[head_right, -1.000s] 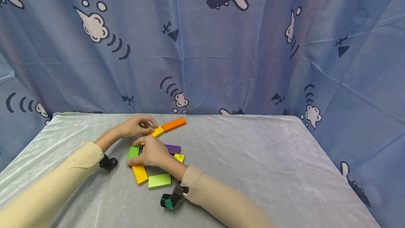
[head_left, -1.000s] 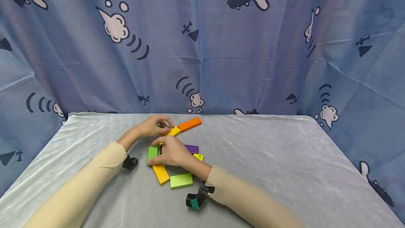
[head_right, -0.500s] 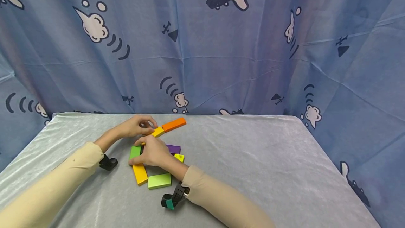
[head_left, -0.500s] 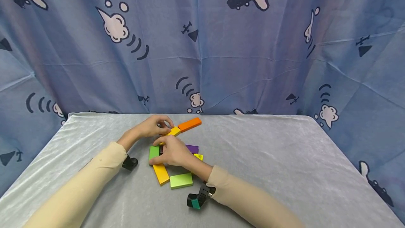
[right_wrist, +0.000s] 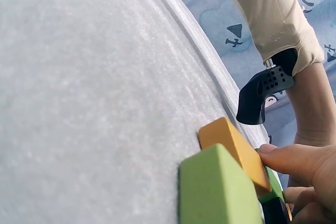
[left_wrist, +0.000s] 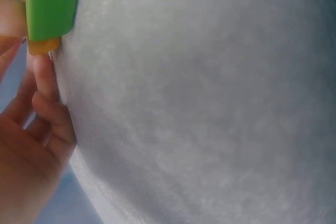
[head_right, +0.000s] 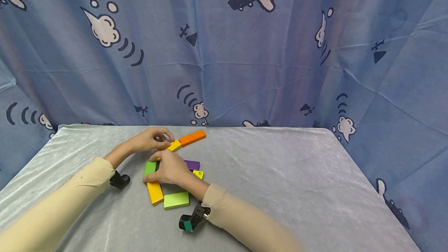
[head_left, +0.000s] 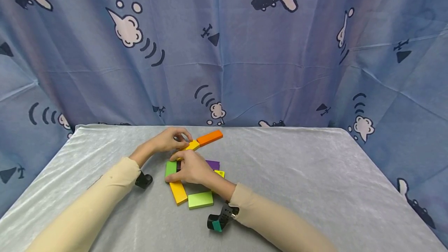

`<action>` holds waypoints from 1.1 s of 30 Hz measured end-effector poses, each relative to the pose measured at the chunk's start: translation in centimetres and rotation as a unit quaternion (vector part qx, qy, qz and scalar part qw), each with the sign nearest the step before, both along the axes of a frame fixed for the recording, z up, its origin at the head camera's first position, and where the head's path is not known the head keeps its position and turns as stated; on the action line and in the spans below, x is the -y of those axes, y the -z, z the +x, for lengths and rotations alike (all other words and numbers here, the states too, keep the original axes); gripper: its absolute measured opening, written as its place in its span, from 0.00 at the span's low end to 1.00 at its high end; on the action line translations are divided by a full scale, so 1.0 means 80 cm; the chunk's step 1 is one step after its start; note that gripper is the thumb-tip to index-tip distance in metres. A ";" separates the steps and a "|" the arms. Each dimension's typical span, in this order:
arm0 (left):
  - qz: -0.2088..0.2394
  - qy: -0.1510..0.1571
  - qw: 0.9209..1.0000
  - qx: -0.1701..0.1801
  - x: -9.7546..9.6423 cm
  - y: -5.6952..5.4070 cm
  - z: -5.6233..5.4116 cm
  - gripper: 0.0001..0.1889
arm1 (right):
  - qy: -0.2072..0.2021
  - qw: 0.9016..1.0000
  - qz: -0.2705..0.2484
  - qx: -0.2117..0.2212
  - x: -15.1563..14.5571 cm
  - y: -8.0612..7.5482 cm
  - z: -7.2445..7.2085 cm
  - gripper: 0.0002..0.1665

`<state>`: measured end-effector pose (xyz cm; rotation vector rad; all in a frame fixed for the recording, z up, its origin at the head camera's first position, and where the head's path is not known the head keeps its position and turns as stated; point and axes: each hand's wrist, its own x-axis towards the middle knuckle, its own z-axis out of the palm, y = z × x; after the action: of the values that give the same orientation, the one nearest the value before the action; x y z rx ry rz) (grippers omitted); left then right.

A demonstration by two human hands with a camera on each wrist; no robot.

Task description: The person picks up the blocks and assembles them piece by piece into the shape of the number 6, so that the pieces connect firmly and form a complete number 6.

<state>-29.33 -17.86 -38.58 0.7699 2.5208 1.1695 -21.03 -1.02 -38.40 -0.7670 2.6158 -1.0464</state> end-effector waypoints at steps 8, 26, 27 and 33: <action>-0.002 -0.003 1.000 -0.001 -0.001 0.000 0.000 0.09 | 0.001 1.000 0.004 0.003 -0.001 0.000 -0.001 0.32; 0.000 0.006 1.000 -0.009 0.001 0.000 -0.001 0.09 | -0.019 0.996 -0.081 0.031 -0.025 -0.005 -0.008 0.26; -0.001 0.006 1.000 -0.009 0.001 0.000 -0.001 0.09 | -0.019 0.996 -0.083 0.033 -0.027 -0.006 -0.007 0.26; -0.011 -0.007 1.000 -0.004 -0.001 0.000 0.001 0.09 | -0.035 0.992 -0.110 0.045 -0.050 -0.010 -0.009 0.22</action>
<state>-29.26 -17.79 -38.55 0.7553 2.5451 1.1440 -21.76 2.96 -37.64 -0.8294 2.4081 -1.3321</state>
